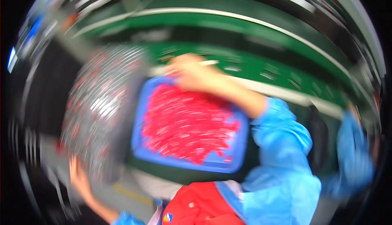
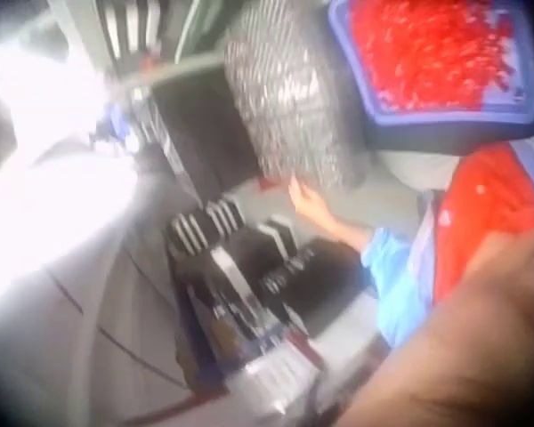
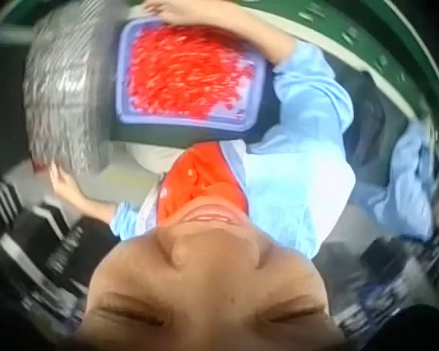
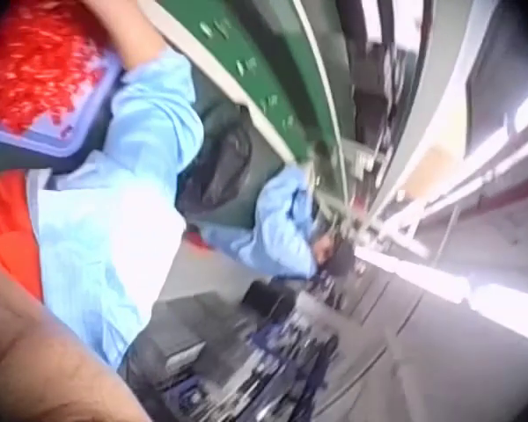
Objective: The person assembles small electronic components by hand, snapping together black and red plastic parts at a factory workstation.
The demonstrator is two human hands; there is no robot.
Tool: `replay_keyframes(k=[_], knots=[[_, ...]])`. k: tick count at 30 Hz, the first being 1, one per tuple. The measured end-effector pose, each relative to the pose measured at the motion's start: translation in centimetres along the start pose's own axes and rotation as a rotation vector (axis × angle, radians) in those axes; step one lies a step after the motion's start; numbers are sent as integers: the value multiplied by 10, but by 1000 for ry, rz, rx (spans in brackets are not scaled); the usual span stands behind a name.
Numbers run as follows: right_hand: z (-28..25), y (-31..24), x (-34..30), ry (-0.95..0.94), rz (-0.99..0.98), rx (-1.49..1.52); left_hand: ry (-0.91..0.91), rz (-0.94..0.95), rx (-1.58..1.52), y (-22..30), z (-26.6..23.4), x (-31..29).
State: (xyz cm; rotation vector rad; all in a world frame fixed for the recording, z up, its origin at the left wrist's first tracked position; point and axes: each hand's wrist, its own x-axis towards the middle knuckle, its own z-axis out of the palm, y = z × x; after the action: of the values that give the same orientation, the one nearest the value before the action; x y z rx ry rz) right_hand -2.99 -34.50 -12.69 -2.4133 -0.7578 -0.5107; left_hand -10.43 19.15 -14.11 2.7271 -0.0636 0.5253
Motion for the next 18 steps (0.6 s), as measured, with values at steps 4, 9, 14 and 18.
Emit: replay_keyframes(k=[4, 9, 14, 18], knots=[[2, -6, -45, 252, -2, -24, 147, 311, 401, -64, 6, 10], [-15, -28, -133, 225, 230, -151, 294, 970, -465, 92, 49, 35], [-3, -74, -109, 363, 124, -81, 265, 466, 48, 87, -12, -10], [3, -78, -103, 452, 89, -3, 405, 398, -155, 71, 3, 0]])
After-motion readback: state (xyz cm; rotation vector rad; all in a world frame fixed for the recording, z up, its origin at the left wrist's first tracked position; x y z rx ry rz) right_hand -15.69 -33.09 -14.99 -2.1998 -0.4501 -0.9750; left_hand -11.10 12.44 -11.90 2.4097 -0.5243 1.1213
